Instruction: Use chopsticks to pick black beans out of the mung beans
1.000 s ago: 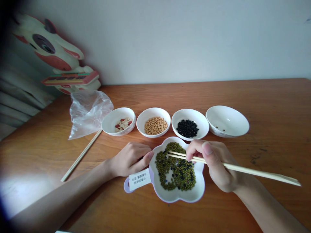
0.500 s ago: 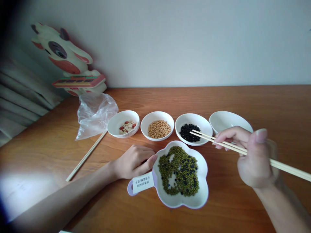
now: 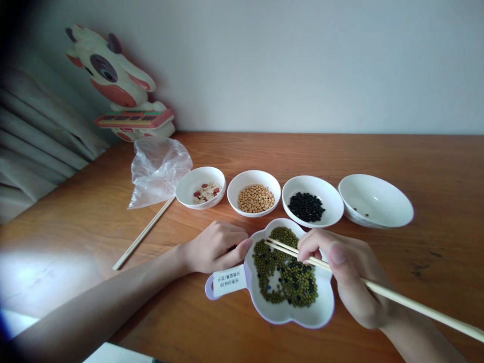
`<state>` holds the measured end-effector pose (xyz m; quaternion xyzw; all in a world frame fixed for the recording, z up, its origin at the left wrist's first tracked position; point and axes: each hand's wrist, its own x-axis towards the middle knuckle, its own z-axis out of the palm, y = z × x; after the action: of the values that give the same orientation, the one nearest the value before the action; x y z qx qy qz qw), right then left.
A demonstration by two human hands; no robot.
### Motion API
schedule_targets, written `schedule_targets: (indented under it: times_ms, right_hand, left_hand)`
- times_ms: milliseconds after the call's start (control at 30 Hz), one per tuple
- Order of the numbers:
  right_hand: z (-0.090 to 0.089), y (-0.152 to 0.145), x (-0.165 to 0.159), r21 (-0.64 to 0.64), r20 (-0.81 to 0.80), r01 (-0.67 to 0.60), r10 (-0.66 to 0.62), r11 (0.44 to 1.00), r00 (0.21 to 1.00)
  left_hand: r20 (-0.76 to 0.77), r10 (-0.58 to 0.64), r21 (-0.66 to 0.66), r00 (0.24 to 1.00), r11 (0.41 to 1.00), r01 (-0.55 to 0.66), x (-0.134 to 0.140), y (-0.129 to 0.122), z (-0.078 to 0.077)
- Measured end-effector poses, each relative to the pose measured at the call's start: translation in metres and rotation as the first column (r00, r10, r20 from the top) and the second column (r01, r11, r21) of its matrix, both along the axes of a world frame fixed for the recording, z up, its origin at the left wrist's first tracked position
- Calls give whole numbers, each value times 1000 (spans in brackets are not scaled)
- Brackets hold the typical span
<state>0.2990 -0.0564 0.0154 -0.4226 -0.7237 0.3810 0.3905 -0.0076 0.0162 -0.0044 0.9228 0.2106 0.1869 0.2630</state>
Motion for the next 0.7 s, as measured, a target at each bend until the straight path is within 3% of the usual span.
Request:
schedule_targets:
  times_ms: [233, 467, 700]
  right_hand:
    - [8, 0, 15, -3, 25, 80, -80, 997, 996]
    - [3, -2, 12, -82, 38, -33, 36, 996, 999]
    - [14, -8, 0, -187, 48, 25, -16, 982, 999]
  left_hand:
    - [3, -4, -15, 1000, 1000, 4, 0, 0, 0]
    - [-5, 0, -19, 1000, 1000, 0, 0, 0, 0]
    - [3, -3, -24, 1000, 1000, 3, 0, 1, 0]
